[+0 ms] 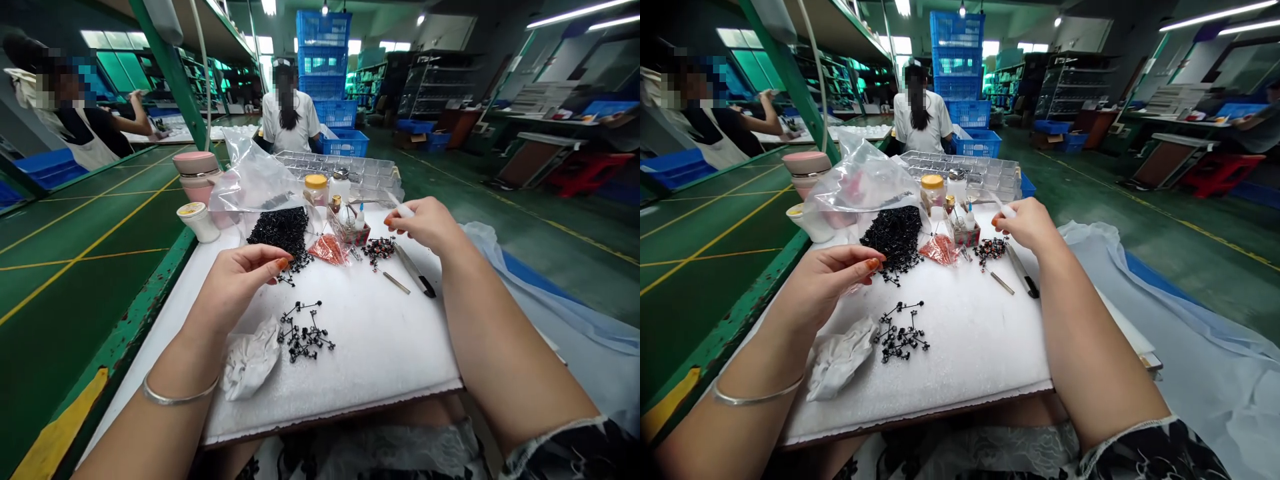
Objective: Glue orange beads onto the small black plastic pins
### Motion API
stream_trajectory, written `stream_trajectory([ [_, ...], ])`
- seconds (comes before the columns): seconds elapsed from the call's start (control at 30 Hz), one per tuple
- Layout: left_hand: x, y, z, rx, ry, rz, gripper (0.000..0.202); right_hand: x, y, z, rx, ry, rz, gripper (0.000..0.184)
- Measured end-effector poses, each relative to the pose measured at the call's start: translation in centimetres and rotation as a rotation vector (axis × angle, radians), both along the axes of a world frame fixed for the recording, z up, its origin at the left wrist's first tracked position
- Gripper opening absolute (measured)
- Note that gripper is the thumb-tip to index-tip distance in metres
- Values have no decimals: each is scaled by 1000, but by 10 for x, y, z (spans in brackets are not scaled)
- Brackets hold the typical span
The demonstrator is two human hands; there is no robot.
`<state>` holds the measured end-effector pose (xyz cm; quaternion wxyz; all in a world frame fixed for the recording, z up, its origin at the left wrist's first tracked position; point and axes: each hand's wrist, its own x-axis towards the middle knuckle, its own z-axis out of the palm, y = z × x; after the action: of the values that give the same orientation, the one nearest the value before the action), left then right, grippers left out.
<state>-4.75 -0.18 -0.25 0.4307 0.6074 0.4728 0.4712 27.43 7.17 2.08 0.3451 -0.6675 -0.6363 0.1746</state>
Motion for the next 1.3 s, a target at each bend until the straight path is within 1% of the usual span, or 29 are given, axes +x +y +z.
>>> stream_trajectory([
  [0.1, 2, -1, 1, 54, 250, -30, 17, -14, -2, -1, 173, 88, -8, 11],
  [0.13, 4, -2, 1, 69, 350, -53, 16, -23, -5, -2, 232, 127, 11, 11],
  [0.2, 8, -4, 0, 107, 556, -91, 14, -45, -14, -6, 281, 173, 110, 11],
  [0.27, 13, -6, -3, 159, 734, -132, 13, -70, -25, -10, 253, 184, 263, 10],
  [0.3, 15, -7, -5, 176, 807, -147, 13, -80, -31, -13, 220, 171, 369, 11],
  [0.37, 20, -9, -9, 190, 913, -175, 12, -97, -39, -18, 188, 84, 527, 12],
  [0.4, 22, -10, -11, 197, 951, -185, 12, -102, -41, -20, 186, 40, 572, 12],
  [0.47, 25, -12, -15, 218, 1004, -210, 12, -105, -42, -24, 194, -23, 599, 12],
  [0.57, 28, -13, -18, 248, 1029, -249, 13, -102, -39, -26, 204, -21, 559, 12],
  [0.63, 28, -12, -19, 246, 996, -262, 14, -99, -37, -25, 214, -11, 525, 12],
  [0.73, 28, -11, -17, 192, 831, -233, 12, -97, -37, -23, 212, 14, 528, 11],
  [0.8, 27, -9, -13, 123, 666, -195, 11, -97, -38, -22, 175, 74, 558, 12],
  [0.9, 25, -7, -8, 29, 376, -163, 8, -98, -38, -22, 72, 199, 624, 13],
  [0.97, 23, -6, -6, -24, 185, -147, 11, -99, -38, -22, 17, 275, 673, 13],
  [1.03, 22, -6, -5, -76, 41, -129, 17, -100, -38, -22, -9, 334, 710, 14],
  [1.1, 21, -6, -5, -115, -40, -117, 21, -100, -39, -21, -14, 359, 724, 14],
  [1.17, 21, -6, -7, -131, -73, -112, 20, -101, -41, -21, 0, 353, 719, 14],
  [1.3, 21, -5, -8, -148, -117, -137, 16, -102, -45, -20, 96, 310, 705, 15],
])
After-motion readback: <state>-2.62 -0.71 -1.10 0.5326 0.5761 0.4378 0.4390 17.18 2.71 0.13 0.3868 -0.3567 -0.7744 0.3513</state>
